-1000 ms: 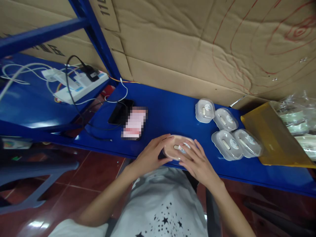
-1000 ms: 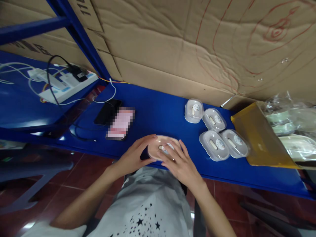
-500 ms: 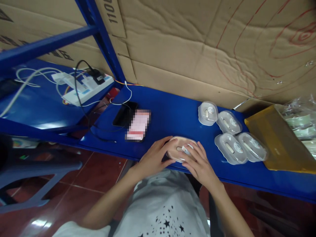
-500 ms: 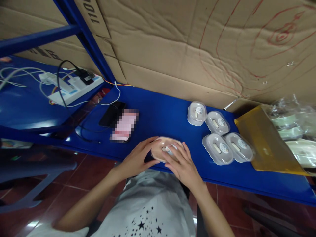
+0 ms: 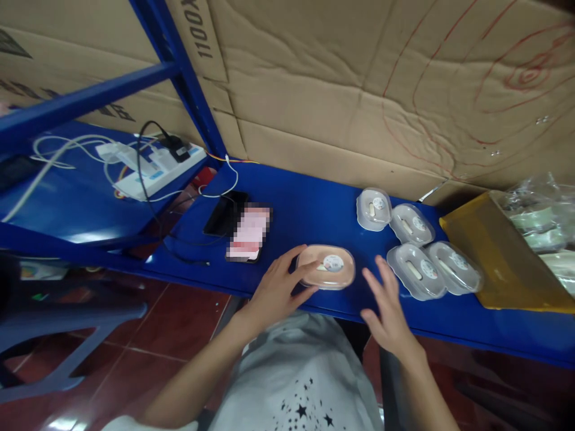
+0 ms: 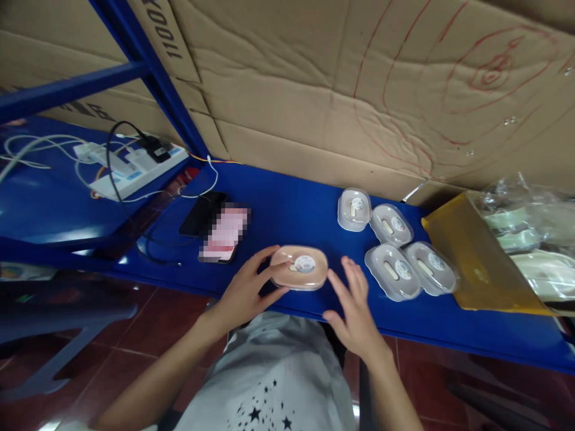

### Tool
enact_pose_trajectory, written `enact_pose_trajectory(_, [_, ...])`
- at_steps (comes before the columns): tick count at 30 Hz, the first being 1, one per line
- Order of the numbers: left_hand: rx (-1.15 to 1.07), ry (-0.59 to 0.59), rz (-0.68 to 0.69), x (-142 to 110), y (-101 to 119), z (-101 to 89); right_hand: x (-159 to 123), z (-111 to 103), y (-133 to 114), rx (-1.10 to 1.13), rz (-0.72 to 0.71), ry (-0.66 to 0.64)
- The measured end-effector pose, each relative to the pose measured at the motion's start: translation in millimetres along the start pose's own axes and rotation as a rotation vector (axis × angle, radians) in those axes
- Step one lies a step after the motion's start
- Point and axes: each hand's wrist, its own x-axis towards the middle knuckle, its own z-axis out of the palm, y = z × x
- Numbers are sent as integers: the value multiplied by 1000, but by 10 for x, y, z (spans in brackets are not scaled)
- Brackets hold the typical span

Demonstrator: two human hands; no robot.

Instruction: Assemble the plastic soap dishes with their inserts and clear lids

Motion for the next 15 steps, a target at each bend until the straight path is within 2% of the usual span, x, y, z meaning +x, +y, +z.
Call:
enact_pose_trajectory(2, [121,59,-49,83,-1,-4,-148,-183,117,-36,139,90])
enact_pose_trajectory(5, [318,80,-161,370,-23,-44,-399,-391,335,-259,348,257])
enact_pose_trajectory(8, [468,35,-230,775,-71,-100,-602,-434,534,-431,474,288])
enact_pose_trajectory(11, [565,-7,-249,1127,-139,-141,-686,-382,648,-421,509,273])
enact_pose_trajectory(15, [624,-11,-176,1364,-212,-138,-593,-317,614,-223,389,238])
